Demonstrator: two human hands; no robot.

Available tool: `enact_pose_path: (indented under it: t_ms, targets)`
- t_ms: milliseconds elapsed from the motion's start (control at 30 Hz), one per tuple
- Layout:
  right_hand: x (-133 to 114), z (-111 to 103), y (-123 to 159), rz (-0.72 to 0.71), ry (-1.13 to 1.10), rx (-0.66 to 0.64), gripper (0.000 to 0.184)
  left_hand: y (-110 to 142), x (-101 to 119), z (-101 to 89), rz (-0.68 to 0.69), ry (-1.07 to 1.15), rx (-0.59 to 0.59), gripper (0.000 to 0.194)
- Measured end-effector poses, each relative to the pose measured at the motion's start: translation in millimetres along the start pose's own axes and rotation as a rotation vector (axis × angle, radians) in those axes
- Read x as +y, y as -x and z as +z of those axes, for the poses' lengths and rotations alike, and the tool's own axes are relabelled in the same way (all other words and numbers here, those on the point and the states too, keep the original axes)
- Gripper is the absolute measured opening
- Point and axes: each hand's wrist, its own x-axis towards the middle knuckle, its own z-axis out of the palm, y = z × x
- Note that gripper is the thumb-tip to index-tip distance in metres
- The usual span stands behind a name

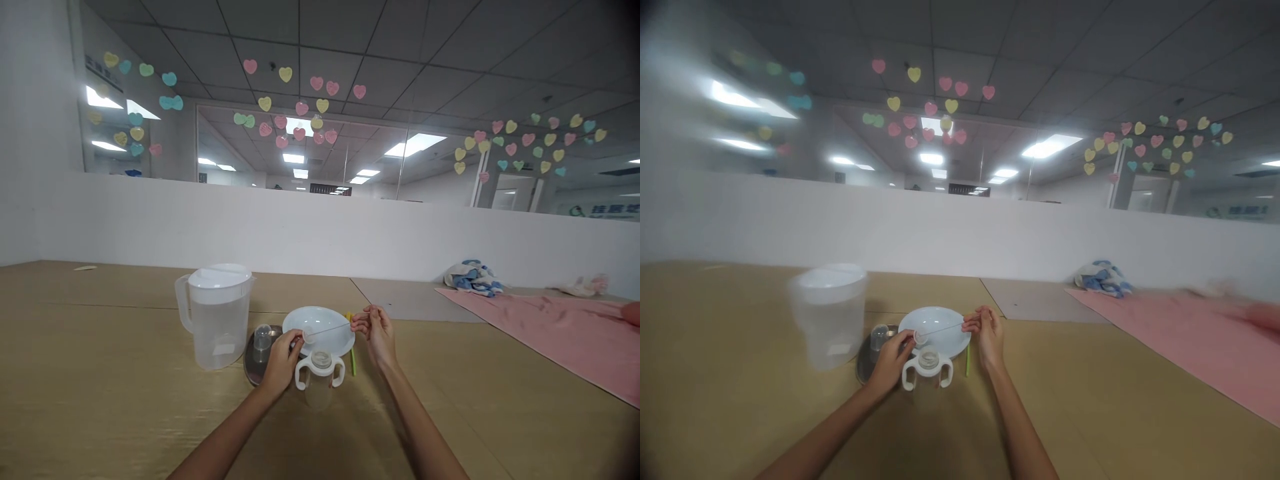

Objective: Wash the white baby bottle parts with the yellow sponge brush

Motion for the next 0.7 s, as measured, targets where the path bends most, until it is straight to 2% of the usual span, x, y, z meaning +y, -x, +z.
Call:
enact_pose_path:
  t_ms: [700]
  targets:
    - [4,-12,-7,-0.102,0.095,-0.007,0.037,-2,-2,0.8,0.047,-0.063,0.004,0.023]
